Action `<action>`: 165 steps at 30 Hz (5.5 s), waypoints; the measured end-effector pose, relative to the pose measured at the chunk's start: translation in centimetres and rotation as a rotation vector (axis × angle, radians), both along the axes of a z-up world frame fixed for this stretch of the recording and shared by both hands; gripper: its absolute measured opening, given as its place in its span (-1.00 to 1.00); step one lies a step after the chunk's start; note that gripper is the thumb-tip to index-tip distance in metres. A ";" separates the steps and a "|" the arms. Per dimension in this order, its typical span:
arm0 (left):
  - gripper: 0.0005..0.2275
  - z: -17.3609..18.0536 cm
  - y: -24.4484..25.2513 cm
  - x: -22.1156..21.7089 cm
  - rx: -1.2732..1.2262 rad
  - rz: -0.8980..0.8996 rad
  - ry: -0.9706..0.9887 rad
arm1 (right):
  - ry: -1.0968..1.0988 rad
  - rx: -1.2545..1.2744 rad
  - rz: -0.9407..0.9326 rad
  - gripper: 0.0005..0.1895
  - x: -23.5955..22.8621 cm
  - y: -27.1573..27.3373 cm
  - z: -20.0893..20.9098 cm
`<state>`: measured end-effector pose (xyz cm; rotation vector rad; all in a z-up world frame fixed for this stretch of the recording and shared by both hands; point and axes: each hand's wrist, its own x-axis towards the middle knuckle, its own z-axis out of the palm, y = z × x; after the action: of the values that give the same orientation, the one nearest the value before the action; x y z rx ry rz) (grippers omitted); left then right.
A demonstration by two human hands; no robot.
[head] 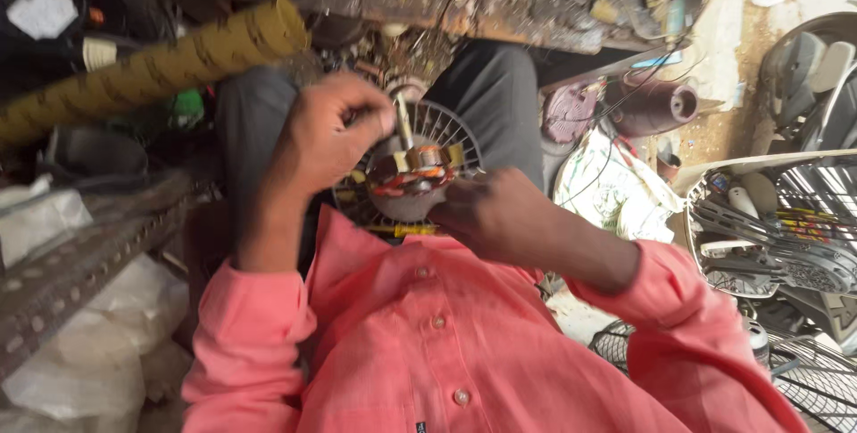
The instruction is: The person winds copper wire around a stator by hand, threading it through the slots and securing the connections.
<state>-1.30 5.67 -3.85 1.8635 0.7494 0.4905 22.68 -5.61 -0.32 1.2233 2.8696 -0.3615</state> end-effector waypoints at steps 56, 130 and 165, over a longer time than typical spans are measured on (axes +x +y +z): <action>-0.90 2.2 -7.0 2.9 0.295 0.459 -0.433 | 0.587 -0.032 -0.407 -0.95 1.9 10.1 -5.4; -0.87 2.2 -8.8 0.6 0.880 0.155 0.059 | 0.529 0.035 -0.301 -0.90 3.6 1.4 0.1; -0.90 -0.9 3.3 1.7 0.242 -0.170 0.047 | 0.072 0.204 -0.156 -0.87 -2.7 2.7 0.0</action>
<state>0.40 8.96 -4.76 2.1499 0.5749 0.4444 19.97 -2.89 -0.30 1.5011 2.9406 -0.1164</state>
